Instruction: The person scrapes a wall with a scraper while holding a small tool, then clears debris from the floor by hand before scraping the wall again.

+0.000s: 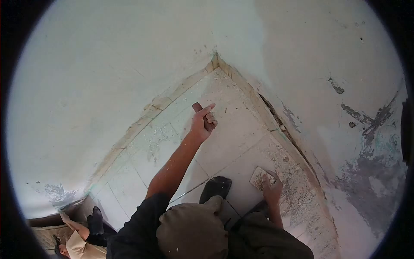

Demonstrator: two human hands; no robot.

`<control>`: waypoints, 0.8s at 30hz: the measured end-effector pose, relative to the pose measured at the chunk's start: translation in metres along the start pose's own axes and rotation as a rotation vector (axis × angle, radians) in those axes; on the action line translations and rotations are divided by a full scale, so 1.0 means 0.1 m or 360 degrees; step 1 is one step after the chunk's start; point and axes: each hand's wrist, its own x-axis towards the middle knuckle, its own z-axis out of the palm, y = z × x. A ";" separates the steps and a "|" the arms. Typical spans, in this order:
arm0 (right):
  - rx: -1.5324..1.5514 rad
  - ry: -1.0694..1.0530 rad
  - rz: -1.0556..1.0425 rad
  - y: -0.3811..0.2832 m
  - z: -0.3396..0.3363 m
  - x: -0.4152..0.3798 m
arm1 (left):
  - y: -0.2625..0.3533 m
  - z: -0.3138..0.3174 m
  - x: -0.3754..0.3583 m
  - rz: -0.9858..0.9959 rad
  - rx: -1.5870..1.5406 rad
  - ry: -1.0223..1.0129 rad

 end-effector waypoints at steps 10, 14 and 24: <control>-0.0153 0.0125 0.0041 0.10 -0.12 0.06 | 0.01 -0.05 0.03 0.0015 0.0038 0.0056; -0.0212 0.0160 0.0085 0.16 -0.18 0.09 | 0.01 -0.06 0.04 0.0025 0.0014 0.0071; -0.0233 0.0354 0.0062 0.20 -0.36 0.18 | 0.03 -0.06 0.03 -0.0002 -0.0023 0.0073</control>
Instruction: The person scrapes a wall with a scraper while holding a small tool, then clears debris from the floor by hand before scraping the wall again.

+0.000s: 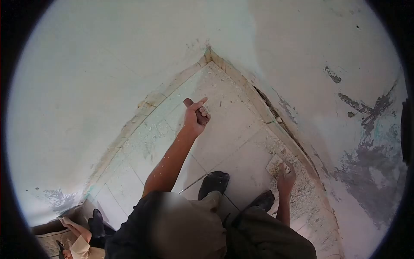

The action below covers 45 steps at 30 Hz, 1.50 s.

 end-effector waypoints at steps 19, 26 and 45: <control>0.0053 -0.0083 0.0095 -0.22 -0.01 -0.21 | -0.09 0.01 -0.07 -0.0045 0.0070 0.0222; -0.0093 -0.0051 -0.0238 -0.12 -0.04 -0.24 | -0.17 0.07 -0.18 -0.0064 0.0143 0.0193; -0.0676 -0.1187 -0.0553 -0.48 0.30 -0.62 | -0.57 0.19 -0.48 -0.0399 0.0529 0.0023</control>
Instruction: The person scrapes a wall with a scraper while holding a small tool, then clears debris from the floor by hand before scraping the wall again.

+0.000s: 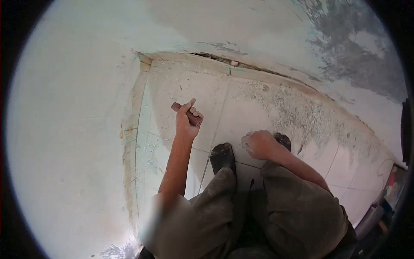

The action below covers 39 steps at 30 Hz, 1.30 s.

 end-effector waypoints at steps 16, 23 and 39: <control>-0.0127 0.0403 0.0261 0.80 -0.40 0.32 | -0.02 0.00 -0.02 -0.0019 0.0043 0.0002; -0.0111 0.0557 0.0250 0.76 -0.33 0.34 | -0.03 0.10 -0.09 0.0035 0.0052 -0.0020; -0.0229 0.0665 0.0244 0.56 -0.33 0.26 | 0.19 0.12 -0.02 0.0086 0.0005 -0.0023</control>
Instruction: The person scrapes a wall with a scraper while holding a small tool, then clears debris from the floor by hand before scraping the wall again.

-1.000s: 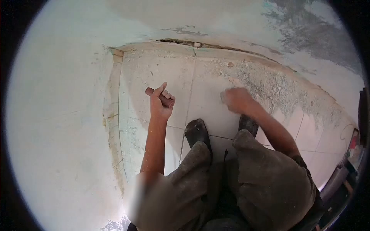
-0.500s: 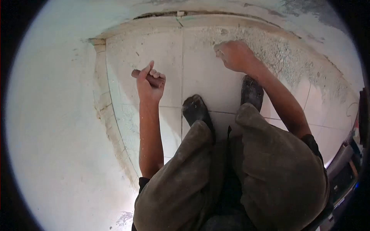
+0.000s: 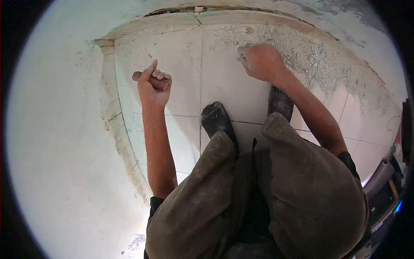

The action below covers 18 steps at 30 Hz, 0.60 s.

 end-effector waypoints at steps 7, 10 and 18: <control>-0.0055 -0.0031 0.0055 -0.01 0.03 0.02 | -0.12 -0.04 0.01 -0.0066 0.0085 0.0025; -0.0032 0.0014 0.0030 -0.01 0.02 0.02 | -0.12 -0.07 0.02 -0.0073 0.0087 0.0007; -0.0042 0.0040 0.0006 0.01 0.05 0.01 | -0.08 -0.09 0.06 -0.0070 0.0102 -0.0012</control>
